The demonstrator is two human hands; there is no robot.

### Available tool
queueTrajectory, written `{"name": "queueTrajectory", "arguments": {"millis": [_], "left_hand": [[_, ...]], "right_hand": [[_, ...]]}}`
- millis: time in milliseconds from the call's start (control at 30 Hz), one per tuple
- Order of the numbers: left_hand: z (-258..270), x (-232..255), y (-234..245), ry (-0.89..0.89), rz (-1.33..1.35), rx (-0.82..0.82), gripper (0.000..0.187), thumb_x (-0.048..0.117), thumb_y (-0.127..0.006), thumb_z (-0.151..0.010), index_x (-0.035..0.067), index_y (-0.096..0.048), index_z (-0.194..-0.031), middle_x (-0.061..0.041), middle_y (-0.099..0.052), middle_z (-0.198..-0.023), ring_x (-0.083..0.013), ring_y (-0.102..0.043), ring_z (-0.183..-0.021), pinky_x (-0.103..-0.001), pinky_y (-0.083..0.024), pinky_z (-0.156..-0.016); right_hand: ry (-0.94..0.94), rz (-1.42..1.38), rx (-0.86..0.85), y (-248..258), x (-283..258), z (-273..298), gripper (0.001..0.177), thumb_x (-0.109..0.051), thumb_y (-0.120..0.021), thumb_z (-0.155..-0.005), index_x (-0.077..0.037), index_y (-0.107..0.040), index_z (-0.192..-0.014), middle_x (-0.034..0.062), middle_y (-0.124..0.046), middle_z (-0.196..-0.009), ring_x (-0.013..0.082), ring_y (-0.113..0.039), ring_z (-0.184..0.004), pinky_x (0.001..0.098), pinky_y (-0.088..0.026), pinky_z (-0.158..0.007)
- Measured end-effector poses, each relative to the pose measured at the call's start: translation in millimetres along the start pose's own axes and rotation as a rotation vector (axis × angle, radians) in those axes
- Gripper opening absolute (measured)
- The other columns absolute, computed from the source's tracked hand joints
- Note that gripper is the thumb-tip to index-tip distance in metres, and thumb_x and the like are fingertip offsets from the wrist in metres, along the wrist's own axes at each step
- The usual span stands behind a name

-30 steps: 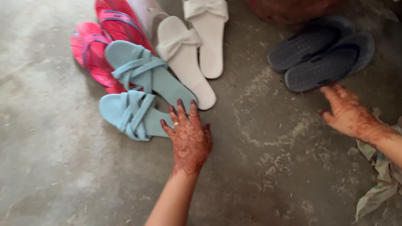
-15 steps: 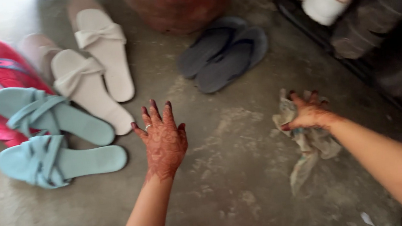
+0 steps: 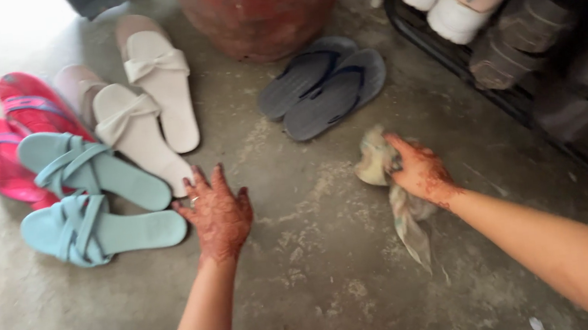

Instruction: The person wipes several pairs of shoes and sandals with a cloth on a concrete floor. They handle floral slip-ons, beaded slides, and plastic sandals, cleaning the exterior surfaces before placing them on a black metal shoe rack.

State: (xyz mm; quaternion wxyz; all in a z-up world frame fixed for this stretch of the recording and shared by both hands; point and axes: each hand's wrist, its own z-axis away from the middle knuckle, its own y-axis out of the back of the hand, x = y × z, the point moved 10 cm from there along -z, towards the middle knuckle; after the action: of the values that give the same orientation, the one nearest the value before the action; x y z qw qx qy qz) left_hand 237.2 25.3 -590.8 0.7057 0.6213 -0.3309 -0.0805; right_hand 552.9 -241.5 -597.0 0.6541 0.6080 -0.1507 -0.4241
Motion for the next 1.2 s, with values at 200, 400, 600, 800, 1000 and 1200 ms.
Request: {"name": "queueTrajectory", "arguments": {"millis": [200,400,600,800,1000,1200], "left_hand": [[0,-129,7,0.295,-0.007,0.099,0.082,0.038,-0.069,-0.090,0.008,-0.030,-0.157,-0.030,-0.022,-0.161,-0.0518,-0.018,-0.150,-0.075,-0.015,-0.112],[-13,-229,46,0.232,-0.135,0.082,0.099,0.047,-0.074,-0.085,0.010,-0.025,-0.162,-0.030,-0.020,-0.163,-0.0492,-0.018,-0.151,-0.073,-0.021,-0.113],[-29,-308,82,0.216,0.032,-0.063,0.099,0.058,-0.081,-0.077,0.011,-0.037,-0.153,-0.024,-0.045,-0.148,-0.0450,-0.049,-0.137,-0.055,-0.044,-0.111],[-7,-282,66,0.356,-0.028,0.028,0.083,0.030,-0.083,-0.078,0.011,-0.041,-0.147,-0.021,-0.051,-0.135,-0.0432,-0.057,-0.124,-0.054,-0.048,-0.100],[-20,-299,33,0.488,0.238,-0.267,0.090,0.016,-0.077,-0.073,-0.005,-0.028,-0.145,-0.033,-0.060,-0.118,-0.0483,-0.063,-0.112,-0.047,-0.052,-0.098],[-12,-195,-9,0.089,0.409,-0.338,0.055,0.019,-0.078,-0.070,0.003,-0.053,-0.117,-0.026,-0.065,-0.116,-0.0433,-0.062,-0.117,-0.049,-0.051,-0.098]], "right_hand": [[0.294,-0.248,0.120,45,-178,-5,0.084,-0.018,-0.073,-0.076,-0.016,-0.035,-0.151,0.0221,-0.066,-0.125,0.0459,-0.065,-0.110,0.0502,-0.052,-0.092],[0.717,-0.170,0.106,54,-314,17,0.061,-0.022,-0.072,-0.087,-0.018,-0.053,-0.144,0.0151,-0.068,-0.130,0.0385,-0.066,-0.120,0.0437,-0.052,-0.102],[0.943,0.162,0.123,-13,-366,22,0.061,-0.038,-0.077,-0.084,-0.021,-0.060,-0.140,0.0290,-0.049,-0.146,0.0443,-0.052,-0.130,0.0499,-0.044,-0.108],[0.795,0.387,-0.304,-130,-336,21,0.094,-0.037,-0.083,-0.075,-0.025,-0.037,-0.156,0.0315,-0.026,-0.156,0.0452,-0.047,-0.133,0.0463,-0.046,-0.106],[0.597,0.431,-0.347,-141,-317,-1,0.100,-0.029,-0.082,-0.075,-0.027,-0.028,-0.159,0.0182,-0.035,-0.154,0.0414,-0.059,-0.123,0.0462,-0.053,-0.099],[0.670,0.272,-0.242,-136,-286,-11,0.077,-0.023,-0.078,-0.075,-0.017,-0.047,-0.146,0.0167,-0.062,-0.120,0.0384,-0.066,-0.112,0.0465,-0.054,-0.094]]}}
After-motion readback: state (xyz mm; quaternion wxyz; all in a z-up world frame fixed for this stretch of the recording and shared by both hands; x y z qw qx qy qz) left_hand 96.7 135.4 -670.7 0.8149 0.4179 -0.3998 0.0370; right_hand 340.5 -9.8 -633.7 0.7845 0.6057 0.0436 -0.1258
